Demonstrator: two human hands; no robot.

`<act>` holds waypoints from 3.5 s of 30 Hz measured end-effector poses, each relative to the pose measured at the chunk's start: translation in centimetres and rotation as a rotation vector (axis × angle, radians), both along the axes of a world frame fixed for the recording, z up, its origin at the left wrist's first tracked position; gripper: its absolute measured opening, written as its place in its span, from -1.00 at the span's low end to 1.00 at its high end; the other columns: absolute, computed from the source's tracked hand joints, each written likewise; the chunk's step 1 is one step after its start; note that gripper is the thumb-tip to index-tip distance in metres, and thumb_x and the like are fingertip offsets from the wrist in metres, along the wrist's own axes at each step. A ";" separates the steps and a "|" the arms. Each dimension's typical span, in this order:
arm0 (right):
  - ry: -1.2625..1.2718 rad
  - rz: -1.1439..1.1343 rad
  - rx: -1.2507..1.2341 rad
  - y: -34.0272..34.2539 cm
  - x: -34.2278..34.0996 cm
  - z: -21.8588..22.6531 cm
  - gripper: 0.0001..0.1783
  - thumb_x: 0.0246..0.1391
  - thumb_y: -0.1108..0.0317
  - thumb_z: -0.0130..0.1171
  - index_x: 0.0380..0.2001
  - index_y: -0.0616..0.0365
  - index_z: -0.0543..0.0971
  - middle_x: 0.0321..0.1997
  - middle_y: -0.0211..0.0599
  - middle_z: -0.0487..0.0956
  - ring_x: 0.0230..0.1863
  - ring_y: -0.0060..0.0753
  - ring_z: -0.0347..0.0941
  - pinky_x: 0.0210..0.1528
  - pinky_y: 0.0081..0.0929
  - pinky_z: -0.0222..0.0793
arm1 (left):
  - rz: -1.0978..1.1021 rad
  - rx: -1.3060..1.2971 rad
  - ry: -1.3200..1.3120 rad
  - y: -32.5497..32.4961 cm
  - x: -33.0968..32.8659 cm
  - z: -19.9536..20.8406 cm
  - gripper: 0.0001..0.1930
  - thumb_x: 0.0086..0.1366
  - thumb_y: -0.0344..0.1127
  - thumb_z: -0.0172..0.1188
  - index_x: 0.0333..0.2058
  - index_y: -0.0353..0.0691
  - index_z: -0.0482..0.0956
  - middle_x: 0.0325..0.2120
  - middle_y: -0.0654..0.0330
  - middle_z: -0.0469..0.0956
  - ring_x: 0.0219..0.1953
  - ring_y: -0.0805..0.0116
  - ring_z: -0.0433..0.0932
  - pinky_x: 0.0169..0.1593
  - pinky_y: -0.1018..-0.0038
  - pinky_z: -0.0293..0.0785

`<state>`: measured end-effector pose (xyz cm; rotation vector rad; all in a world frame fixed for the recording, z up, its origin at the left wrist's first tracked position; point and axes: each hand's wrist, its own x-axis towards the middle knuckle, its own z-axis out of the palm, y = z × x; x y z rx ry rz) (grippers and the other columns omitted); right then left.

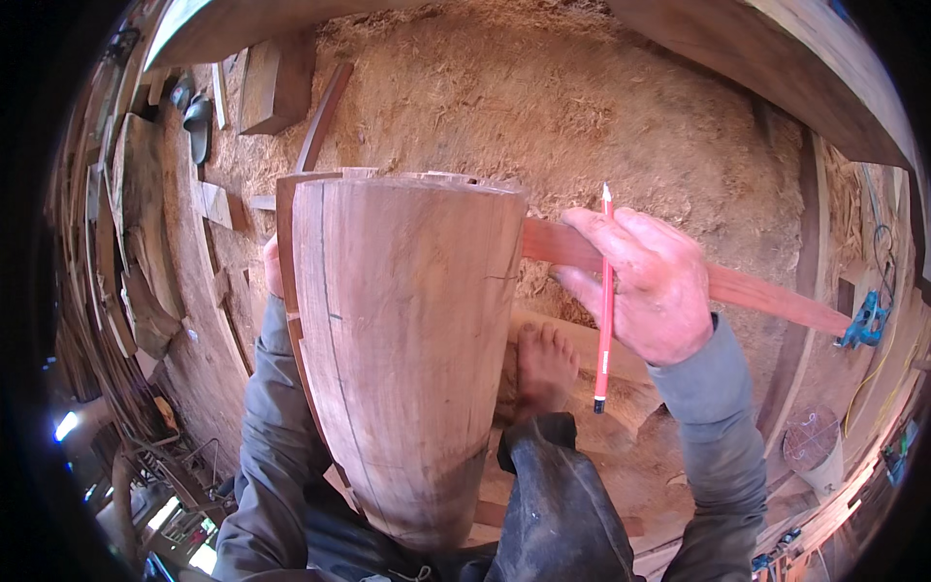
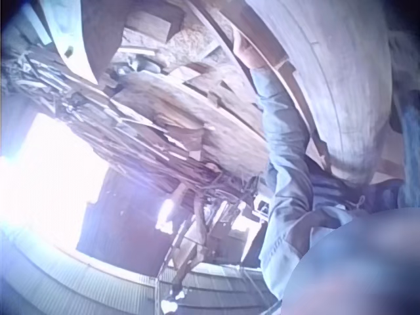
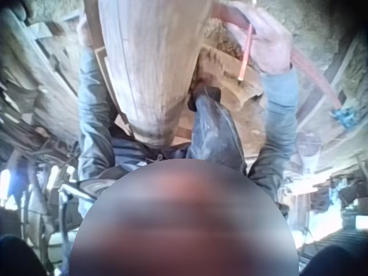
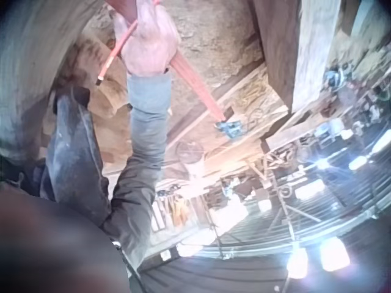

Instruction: The person sits on the floor of a woodworking shop and uses a red pencil and a thin wooden batten to mark curved lines on a large plank of wood. They repeatedly reposition the batten to trace different curves and mark the wood surface.

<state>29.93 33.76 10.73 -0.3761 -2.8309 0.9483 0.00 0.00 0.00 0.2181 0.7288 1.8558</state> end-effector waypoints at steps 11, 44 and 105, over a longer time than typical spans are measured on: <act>0.032 0.031 0.000 -0.8 0.2 -0.5 -0.39 -0.25 0.36 0.60 -0.01 0.21 0.68 -0.32 -0.06 0.61 -0.32 0.00 0.61 -0.26 -0.20 0.55 | 0.012 0.001 -0.077 -0.9 1.5 1.0 -0.53 0.61 -0.15 -0.13 0.23 -0.37 0.49 0.18 0.00 0.58 0.17 0.14 0.60 0.29 0.20 0.50; 0.225 -0.399 -0.203 -9.0 0.1 -0.1 -0.75 -0.01 0.59 0.39 -0.20 0.33 0.68 -0.30 -0.05 0.71 -0.31 -0.21 0.72 -0.20 -0.36 0.64 | 0.081 0.035 -0.172 -2.0 2.2 -0.8 -0.48 0.55 -0.06 -0.03 0.30 -0.30 0.45 0.22 0.00 0.56 0.19 0.10 0.60 0.32 0.15 0.49; -0.165 -0.402 0.278 0.5 5.4 8.4 -0.33 -0.18 0.41 0.65 0.08 0.26 0.66 -0.24 -0.03 0.68 -0.27 -0.09 0.65 -0.17 -0.32 0.57 | 0.102 -0.215 -0.112 -4.1 -3.9 1.2 -0.33 0.61 0.11 -0.12 0.37 -0.38 0.34 0.25 -0.13 0.51 0.21 0.14 0.57 0.28 0.20 0.51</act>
